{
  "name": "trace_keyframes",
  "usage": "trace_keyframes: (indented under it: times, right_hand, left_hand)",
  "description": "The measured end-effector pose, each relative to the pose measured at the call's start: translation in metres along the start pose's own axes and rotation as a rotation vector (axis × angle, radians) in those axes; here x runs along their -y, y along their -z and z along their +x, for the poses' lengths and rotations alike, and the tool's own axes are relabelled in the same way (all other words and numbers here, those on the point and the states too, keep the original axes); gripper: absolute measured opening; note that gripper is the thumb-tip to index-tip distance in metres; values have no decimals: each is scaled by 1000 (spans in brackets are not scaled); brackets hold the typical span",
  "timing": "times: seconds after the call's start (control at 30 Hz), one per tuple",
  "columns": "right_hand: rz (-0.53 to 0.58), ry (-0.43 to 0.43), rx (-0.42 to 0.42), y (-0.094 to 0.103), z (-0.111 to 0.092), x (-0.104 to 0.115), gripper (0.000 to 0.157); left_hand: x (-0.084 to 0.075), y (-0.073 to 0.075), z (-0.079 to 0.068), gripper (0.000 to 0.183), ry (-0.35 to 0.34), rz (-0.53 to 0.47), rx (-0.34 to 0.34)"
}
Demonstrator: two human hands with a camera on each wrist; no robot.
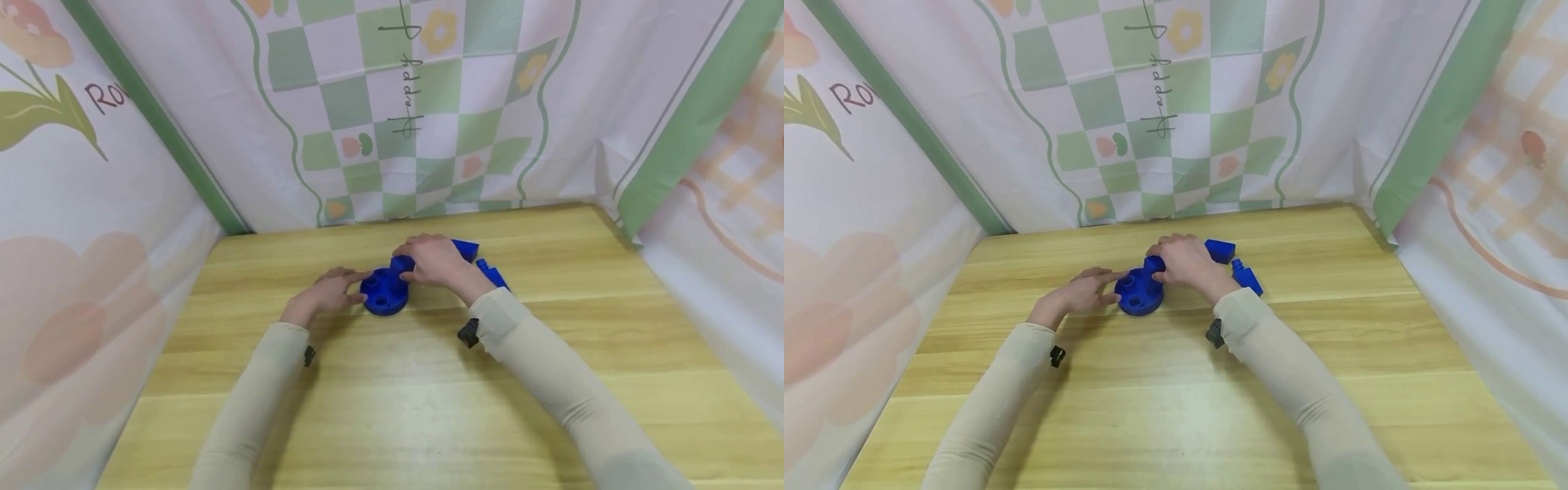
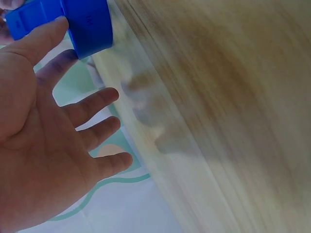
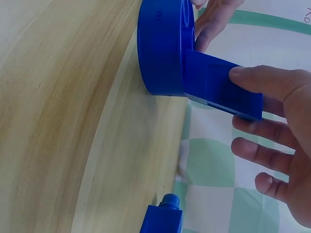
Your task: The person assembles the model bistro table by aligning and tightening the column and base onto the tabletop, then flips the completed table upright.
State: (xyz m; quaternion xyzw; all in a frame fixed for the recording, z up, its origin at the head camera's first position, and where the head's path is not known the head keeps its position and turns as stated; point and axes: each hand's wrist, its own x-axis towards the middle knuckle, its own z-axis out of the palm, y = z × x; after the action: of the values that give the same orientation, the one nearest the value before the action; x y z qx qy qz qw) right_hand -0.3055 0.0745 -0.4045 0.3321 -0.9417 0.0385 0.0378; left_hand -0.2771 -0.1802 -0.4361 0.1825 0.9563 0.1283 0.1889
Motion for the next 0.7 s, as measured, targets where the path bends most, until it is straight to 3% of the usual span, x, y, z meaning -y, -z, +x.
trace_keyframes:
  times: [0.23, 0.37, 0.53, 0.7]
  right_hand:
    - [-53, 0, -1, 0, 1, -1, 50]
    - [-1, -2, 9, 0, 1, 0, 49]
    - [91, 1, 11, -1, 0, 1, 47]
    - [121, -22, 37, -1, -2, 0, 51]
  left_hand:
    - [0, -1, 1, 64, 7, 15, 8]
    - [0, -1, 0, 64, -4, 13, -10]
    - [-1, -6, -3, 64, -11, 40, -70]
    - [-9, -16, -3, 65, 26, 101, -155]
